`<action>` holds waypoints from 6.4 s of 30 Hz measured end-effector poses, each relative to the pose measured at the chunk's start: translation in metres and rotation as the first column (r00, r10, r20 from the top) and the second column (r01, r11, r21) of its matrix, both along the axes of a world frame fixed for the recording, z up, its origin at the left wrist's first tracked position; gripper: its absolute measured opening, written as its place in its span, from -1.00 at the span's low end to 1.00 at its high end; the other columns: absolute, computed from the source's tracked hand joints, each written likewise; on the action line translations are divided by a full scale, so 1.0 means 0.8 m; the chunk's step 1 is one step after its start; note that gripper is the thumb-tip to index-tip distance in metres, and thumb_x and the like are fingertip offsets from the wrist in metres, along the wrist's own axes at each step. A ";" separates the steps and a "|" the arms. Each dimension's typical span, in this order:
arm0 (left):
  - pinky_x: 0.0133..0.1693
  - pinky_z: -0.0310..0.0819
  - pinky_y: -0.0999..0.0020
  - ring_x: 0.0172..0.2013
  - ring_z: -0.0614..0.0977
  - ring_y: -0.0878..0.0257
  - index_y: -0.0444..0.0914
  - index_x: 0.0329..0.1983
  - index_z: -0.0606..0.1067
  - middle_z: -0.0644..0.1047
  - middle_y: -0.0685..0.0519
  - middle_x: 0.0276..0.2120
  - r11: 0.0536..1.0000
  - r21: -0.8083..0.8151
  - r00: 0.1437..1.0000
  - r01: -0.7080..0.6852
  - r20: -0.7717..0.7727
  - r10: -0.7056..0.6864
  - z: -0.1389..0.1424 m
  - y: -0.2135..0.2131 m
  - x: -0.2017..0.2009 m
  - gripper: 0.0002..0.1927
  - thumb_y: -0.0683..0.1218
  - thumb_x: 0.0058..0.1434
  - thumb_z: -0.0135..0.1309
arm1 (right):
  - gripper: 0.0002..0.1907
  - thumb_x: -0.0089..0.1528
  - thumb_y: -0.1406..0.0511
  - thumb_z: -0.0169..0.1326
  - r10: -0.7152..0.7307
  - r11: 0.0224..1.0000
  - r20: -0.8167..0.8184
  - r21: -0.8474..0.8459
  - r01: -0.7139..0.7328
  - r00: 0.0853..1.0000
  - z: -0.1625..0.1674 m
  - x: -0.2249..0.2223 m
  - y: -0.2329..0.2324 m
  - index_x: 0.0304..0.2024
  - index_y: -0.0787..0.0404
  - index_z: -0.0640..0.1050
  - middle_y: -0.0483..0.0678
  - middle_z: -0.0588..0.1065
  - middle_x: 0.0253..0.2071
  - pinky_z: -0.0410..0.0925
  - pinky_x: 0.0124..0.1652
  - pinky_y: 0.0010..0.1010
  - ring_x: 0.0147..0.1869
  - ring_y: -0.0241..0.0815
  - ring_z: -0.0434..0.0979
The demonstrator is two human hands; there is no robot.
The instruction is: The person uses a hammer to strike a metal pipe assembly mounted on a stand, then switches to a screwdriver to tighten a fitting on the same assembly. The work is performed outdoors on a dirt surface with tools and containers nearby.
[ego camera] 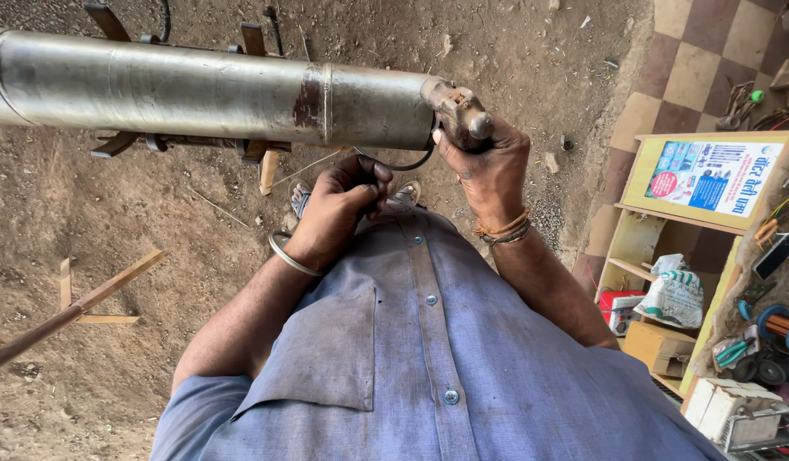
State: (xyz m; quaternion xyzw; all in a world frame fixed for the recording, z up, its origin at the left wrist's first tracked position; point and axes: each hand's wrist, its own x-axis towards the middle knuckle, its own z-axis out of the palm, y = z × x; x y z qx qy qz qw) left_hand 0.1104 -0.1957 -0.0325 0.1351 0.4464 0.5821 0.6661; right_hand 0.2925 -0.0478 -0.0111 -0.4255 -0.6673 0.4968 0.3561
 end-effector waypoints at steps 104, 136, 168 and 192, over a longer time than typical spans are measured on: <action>0.17 0.13 -0.15 0.01 0.41 -0.06 -0.29 0.24 0.30 0.37 -0.12 -0.05 0.907 0.275 -0.201 0.320 -0.915 0.348 0.020 0.139 -0.003 -0.34 0.23 0.32 0.17 | -0.61 0.55 0.05 -0.12 -0.020 1.000 -0.363 -0.022 0.013 0.931 -0.025 0.022 -0.017 0.18 0.22 0.32 -0.08 0.34 -0.33 0.17 -0.61 -0.61 -0.54 -0.41 0.24; 0.19 0.13 -0.12 0.02 0.41 -0.07 -0.29 0.22 0.30 0.37 -0.13 -0.02 0.901 0.321 -0.208 0.293 -0.898 0.388 0.028 0.139 -0.013 -0.34 0.19 0.28 0.22 | -0.67 0.56 0.11 -0.15 -0.032 0.992 -0.324 0.108 0.071 0.945 -0.018 0.003 -0.022 0.15 0.24 0.31 -0.07 0.34 -0.33 0.18 -0.62 -0.63 -0.52 -0.41 0.24; 0.15 0.15 -0.14 -0.01 0.41 -0.07 -0.35 0.27 0.30 0.38 -0.16 -0.05 0.893 0.307 -0.211 0.330 -0.898 0.387 0.028 0.122 -0.014 -0.35 0.18 0.37 0.17 | -0.68 0.57 0.10 -0.13 -0.048 0.996 -0.306 0.063 0.070 0.951 -0.037 0.009 -0.038 0.10 0.23 0.34 -0.08 0.37 -0.36 0.15 -0.61 -0.64 -0.58 -0.44 0.24; 0.17 0.13 -0.16 0.04 0.41 -0.12 -0.39 0.29 0.26 0.38 -0.22 0.01 0.903 0.283 -0.167 0.322 -0.922 0.348 0.044 0.125 -0.019 -0.35 0.15 0.37 0.10 | -0.73 0.60 0.13 -0.12 -0.072 0.990 -0.388 0.086 0.114 0.919 -0.027 0.004 -0.038 0.10 0.21 0.35 -0.07 0.35 -0.36 0.20 -0.59 -0.58 -0.52 -0.42 0.23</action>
